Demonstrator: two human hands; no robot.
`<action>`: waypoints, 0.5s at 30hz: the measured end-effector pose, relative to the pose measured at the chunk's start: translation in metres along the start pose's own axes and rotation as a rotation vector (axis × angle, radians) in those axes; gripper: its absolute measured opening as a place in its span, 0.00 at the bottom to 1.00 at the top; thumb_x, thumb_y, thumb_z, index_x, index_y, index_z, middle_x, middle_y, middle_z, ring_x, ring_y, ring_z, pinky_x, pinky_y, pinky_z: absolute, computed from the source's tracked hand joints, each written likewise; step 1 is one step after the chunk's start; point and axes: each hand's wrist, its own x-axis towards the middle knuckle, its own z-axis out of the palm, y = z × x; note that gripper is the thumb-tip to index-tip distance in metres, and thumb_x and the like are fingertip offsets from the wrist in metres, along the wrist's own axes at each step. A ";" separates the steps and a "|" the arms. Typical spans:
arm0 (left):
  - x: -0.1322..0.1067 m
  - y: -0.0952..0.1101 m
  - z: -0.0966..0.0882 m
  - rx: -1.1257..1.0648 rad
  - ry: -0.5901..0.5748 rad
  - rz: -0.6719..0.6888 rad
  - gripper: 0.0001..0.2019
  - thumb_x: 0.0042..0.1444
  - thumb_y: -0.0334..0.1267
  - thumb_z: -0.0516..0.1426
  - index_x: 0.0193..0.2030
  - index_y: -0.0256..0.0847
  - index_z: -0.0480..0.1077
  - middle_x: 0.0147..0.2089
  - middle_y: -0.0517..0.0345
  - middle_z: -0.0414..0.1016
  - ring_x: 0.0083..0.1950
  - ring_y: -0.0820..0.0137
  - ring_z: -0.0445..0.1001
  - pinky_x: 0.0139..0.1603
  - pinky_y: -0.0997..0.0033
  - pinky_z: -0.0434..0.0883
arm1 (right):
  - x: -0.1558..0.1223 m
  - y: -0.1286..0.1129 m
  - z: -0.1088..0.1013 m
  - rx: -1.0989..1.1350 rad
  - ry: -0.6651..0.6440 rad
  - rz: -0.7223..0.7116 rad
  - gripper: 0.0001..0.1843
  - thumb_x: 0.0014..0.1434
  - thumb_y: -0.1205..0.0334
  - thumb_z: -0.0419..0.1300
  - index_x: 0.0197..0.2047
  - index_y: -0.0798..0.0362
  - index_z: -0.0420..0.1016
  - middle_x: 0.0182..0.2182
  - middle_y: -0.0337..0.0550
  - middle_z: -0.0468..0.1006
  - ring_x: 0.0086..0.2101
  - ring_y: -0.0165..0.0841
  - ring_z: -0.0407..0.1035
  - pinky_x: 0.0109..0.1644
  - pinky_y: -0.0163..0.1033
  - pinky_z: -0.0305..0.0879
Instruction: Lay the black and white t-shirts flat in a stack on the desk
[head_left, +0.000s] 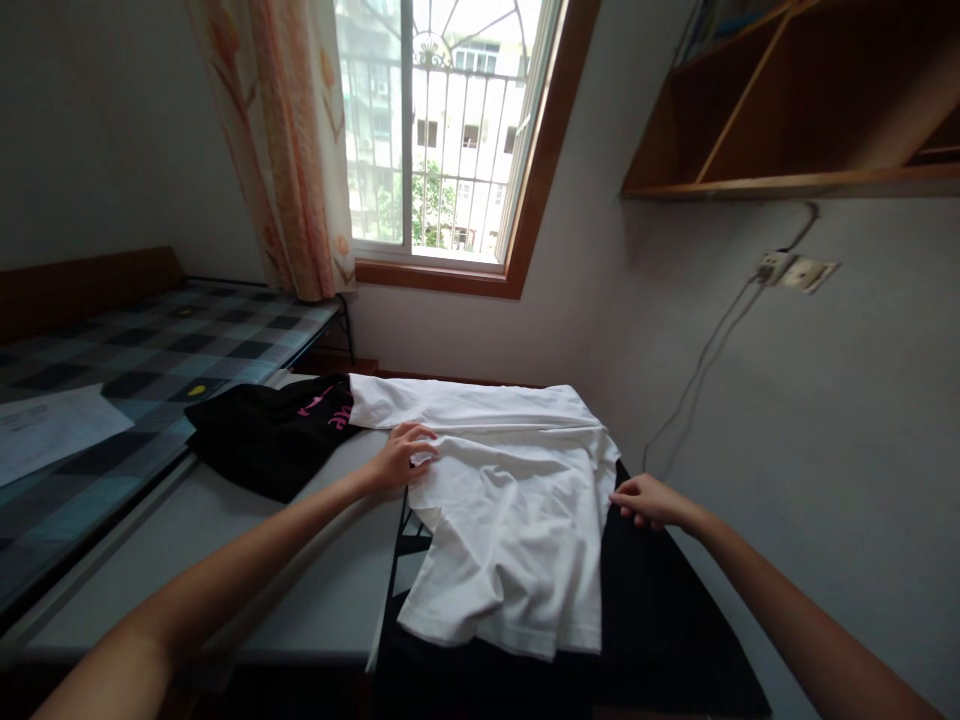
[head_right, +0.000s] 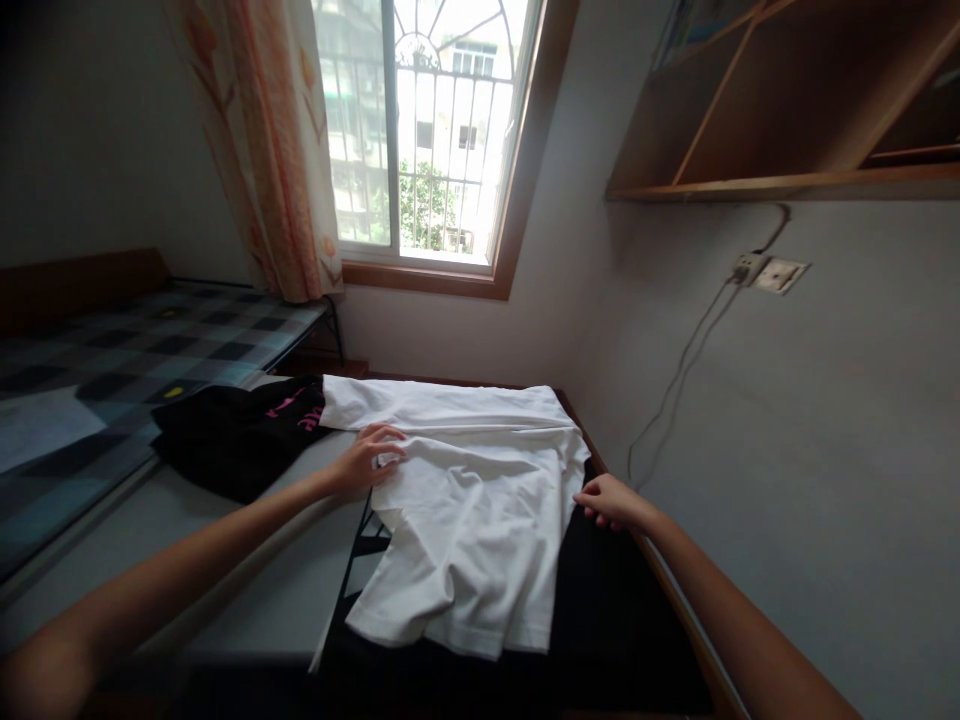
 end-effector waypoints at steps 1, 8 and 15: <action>-0.003 0.007 -0.005 -0.021 -0.051 0.019 0.12 0.54 0.32 0.57 0.43 0.47 0.77 0.52 0.55 0.74 0.58 0.60 0.66 0.63 0.53 0.60 | -0.002 -0.001 0.004 0.022 0.003 0.020 0.13 0.58 0.56 0.61 0.30 0.58 0.72 0.27 0.45 0.77 0.18 0.23 0.65 0.15 0.26 0.57; -0.021 0.050 -0.027 -0.148 -0.441 0.075 0.26 0.48 0.36 0.60 0.57 0.47 0.71 0.45 0.57 0.78 0.48 0.63 0.72 0.59 0.63 0.59 | 0.003 -0.005 0.025 0.178 0.146 0.176 0.15 0.61 0.54 0.58 0.38 0.59 0.70 0.25 0.44 0.75 0.18 0.25 0.67 0.19 0.29 0.65; -0.029 0.061 -0.012 -0.085 -0.435 0.065 0.10 0.52 0.38 0.61 0.41 0.43 0.75 0.31 0.59 0.74 0.41 0.65 0.71 0.55 0.63 0.60 | 0.013 -0.005 0.031 0.058 0.228 0.113 0.13 0.56 0.55 0.63 0.30 0.57 0.71 0.17 0.37 0.68 0.16 0.25 0.64 0.17 0.28 0.61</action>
